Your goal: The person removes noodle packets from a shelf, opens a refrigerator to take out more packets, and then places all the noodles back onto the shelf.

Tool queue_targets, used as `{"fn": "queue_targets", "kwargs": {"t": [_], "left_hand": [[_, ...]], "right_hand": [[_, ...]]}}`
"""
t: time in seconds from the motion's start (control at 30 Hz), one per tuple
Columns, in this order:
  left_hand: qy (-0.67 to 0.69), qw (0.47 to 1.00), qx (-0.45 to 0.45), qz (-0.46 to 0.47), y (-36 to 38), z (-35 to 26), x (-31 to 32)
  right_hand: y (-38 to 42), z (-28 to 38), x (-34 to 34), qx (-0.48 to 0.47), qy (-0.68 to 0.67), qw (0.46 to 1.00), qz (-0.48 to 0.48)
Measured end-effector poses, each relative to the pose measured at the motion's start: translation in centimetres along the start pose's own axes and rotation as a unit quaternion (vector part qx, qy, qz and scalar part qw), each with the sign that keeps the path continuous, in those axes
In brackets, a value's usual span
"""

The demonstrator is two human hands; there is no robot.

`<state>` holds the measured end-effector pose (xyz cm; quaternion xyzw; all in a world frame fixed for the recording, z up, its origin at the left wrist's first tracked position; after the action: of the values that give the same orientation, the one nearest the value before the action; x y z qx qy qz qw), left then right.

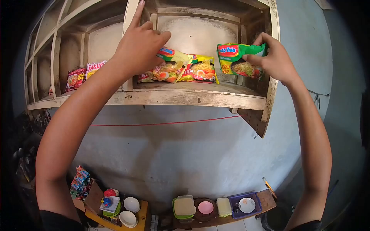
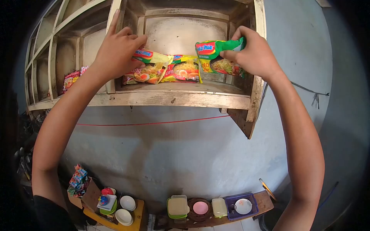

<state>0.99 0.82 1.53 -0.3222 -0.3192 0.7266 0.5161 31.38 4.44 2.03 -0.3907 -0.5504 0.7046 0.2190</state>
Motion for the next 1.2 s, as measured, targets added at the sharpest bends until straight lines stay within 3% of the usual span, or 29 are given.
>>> {"fn": "queue_targets", "kwargs": {"t": [0.1, 0.17, 0.2, 0.27, 0.3, 0.37, 0.6, 0.67, 0.7, 0.77, 0.97, 1.2], "left_hand": [[-0.105, 0.994, 0.022, -0.01, -0.6, -0.6, 1.1], [-0.194, 0.976, 0.054, 0.086, -0.4, -0.8, 2.1], [-0.199, 0.974, 0.061, 0.086, -0.3, -0.8, 2.6], [-0.018, 0.996, 0.067, -0.054, 0.5, -1.3, 3.1], [-0.019, 0.996, 0.066, -0.053, 0.6, -1.8, 2.6], [0.121, 0.989, 0.018, 0.085, 0.9, -2.7, 2.0], [0.148, 0.987, -0.013, 0.066, 1.8, -2.4, 4.8], [0.137, 0.989, -0.047, 0.035, 2.0, -2.8, 5.0], [0.141, 0.988, -0.045, 0.035, 1.9, -3.1, 5.2], [0.136, 0.985, -0.102, 0.033, 1.2, -3.0, 5.5], [0.153, 0.979, -0.115, -0.072, 1.4, -2.8, 7.6], [0.177, 0.971, -0.128, -0.101, 1.8, -3.1, 7.4]], "right_hand": [[-0.6, -0.1, 0.3, -0.014, -0.011, 1.0, 0.012], [-0.7, -0.3, 1.2, -0.034, 0.032, 0.999, 0.021], [-0.5, -0.4, 1.7, -0.029, 0.027, 0.999, 0.017], [-0.6, -0.7, 2.5, -0.055, 0.046, 0.997, -0.006], [-0.7, -0.9, 2.9, -0.056, 0.045, 0.997, -0.005], [-1.0, -1.3, 3.6, -0.093, 0.066, 0.993, 0.012], [-2.3, -1.6, 4.0, -0.077, 0.194, 0.976, 0.065], [-3.0, -2.3, 4.5, -0.189, 0.262, 0.946, 0.005], [-3.2, -2.1, 4.4, -0.186, 0.265, 0.946, 0.008], [-4.2, -1.8, 4.5, -0.096, 0.287, 0.946, 0.119], [-6.3, -4.1, 7.5, -0.06, 0.289, 0.946, 0.134], [-6.4, -6.4, 11.1, 0.019, 0.299, 0.936, 0.184]]}}
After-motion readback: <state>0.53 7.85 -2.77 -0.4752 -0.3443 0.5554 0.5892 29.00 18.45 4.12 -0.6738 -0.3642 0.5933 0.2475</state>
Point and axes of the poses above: each hand's wrist, its own y-axis away from the middle knuckle, its own x-axis out of the palm, z = x × y, the point moved 2 cm from there along -y, towards the middle knuckle, and after that the axes turned 9 degrees about -z, right-handed, at the moved point
